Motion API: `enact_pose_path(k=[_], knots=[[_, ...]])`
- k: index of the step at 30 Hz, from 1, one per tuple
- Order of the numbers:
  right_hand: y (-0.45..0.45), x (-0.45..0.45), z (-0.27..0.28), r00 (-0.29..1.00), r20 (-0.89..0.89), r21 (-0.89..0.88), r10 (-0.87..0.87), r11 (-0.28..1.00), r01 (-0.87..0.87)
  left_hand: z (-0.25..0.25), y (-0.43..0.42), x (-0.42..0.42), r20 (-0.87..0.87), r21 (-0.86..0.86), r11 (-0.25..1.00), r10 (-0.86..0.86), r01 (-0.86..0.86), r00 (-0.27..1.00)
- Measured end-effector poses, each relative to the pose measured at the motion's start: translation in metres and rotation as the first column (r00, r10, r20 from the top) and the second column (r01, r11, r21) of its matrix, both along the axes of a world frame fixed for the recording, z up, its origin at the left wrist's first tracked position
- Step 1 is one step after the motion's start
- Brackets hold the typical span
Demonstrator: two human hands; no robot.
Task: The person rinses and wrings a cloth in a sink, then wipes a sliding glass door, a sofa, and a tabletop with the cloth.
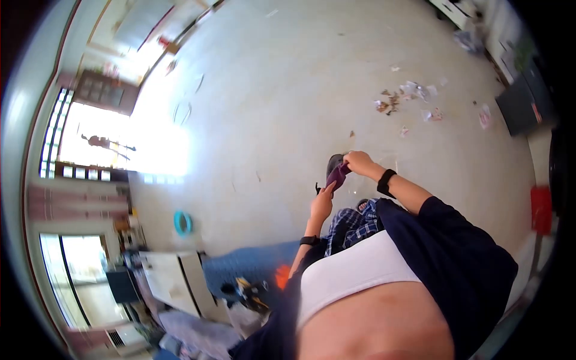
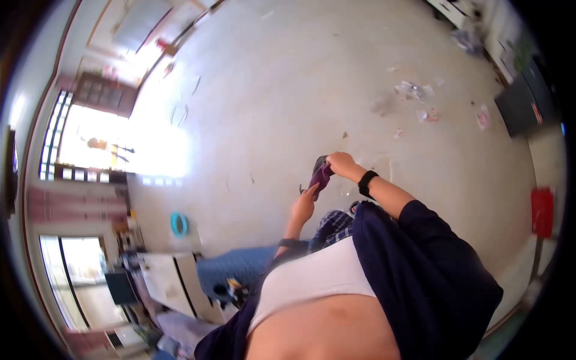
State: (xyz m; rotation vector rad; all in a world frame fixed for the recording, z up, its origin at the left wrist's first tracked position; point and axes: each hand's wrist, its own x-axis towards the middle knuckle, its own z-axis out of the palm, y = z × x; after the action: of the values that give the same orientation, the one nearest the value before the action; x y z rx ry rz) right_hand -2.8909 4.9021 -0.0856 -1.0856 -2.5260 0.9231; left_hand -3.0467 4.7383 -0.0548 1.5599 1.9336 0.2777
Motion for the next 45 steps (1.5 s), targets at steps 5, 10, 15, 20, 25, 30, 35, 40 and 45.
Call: enact_pose_path(k=[5, 10, 15, 20, 25, 30, 35, 40, 45], knots=[[0.031, 0.074, 0.003, 0.932, -0.064, -0.027, -0.358, 0.934, 0.357, 0.017, 0.067, 0.001, 0.056, -0.050, 0.963, -0.263, 0.266, 0.963], [0.019, 0.107, -0.012, 0.825, 0.006, 0.021, -0.565, 0.825, 0.564, -0.011, 0.110, -0.009, 0.168, 0.004, 0.891, -0.448, 0.454, 0.878], [-0.006, 0.086, -0.010, 0.651, 0.039, 0.083, -0.758, 0.651, 0.754, -0.027, 0.142, -0.060, 0.182, 0.120, 0.803, -0.595, 0.583, 0.783], [-0.012, -0.004, 0.020, 0.619, 0.066, 0.041, -0.782, 0.622, 0.782, -0.012, 0.169, -0.153, 0.198, 0.094, 0.835, -0.550, 0.543, 0.811], [0.035, -0.085, 0.039, 0.712, 0.015, 0.194, -0.702, 0.700, 0.687, -0.034, 0.168, -0.232, 0.246, 0.125, 0.923, -0.384, 0.364, 0.890], [0.068, -0.116, 0.057, 0.746, -0.035, 0.231, -0.665, 0.721, 0.653, -0.022, 0.171, -0.254, 0.323, 0.192, 0.935, -0.348, 0.299, 0.880], [0.080, -0.120, 0.080, 0.689, -0.085, 0.243, -0.720, 0.656, 0.715, -0.028, 0.195, -0.271, 0.303, 0.231, 0.888, -0.454, 0.397, 0.838], [0.103, -0.125, 0.085, 0.631, -0.144, 0.270, -0.763, 0.583, 0.766, 0.001, 0.235, -0.270, 0.388, 0.088, 0.957, -0.289, 0.278, 0.875], [0.154, -0.138, 0.070, 0.653, -0.118, 0.235, -0.748, 0.618, 0.750, -0.031, 0.290, -0.281, 0.231, 0.110, 0.932, -0.363, 0.346, 0.903]])
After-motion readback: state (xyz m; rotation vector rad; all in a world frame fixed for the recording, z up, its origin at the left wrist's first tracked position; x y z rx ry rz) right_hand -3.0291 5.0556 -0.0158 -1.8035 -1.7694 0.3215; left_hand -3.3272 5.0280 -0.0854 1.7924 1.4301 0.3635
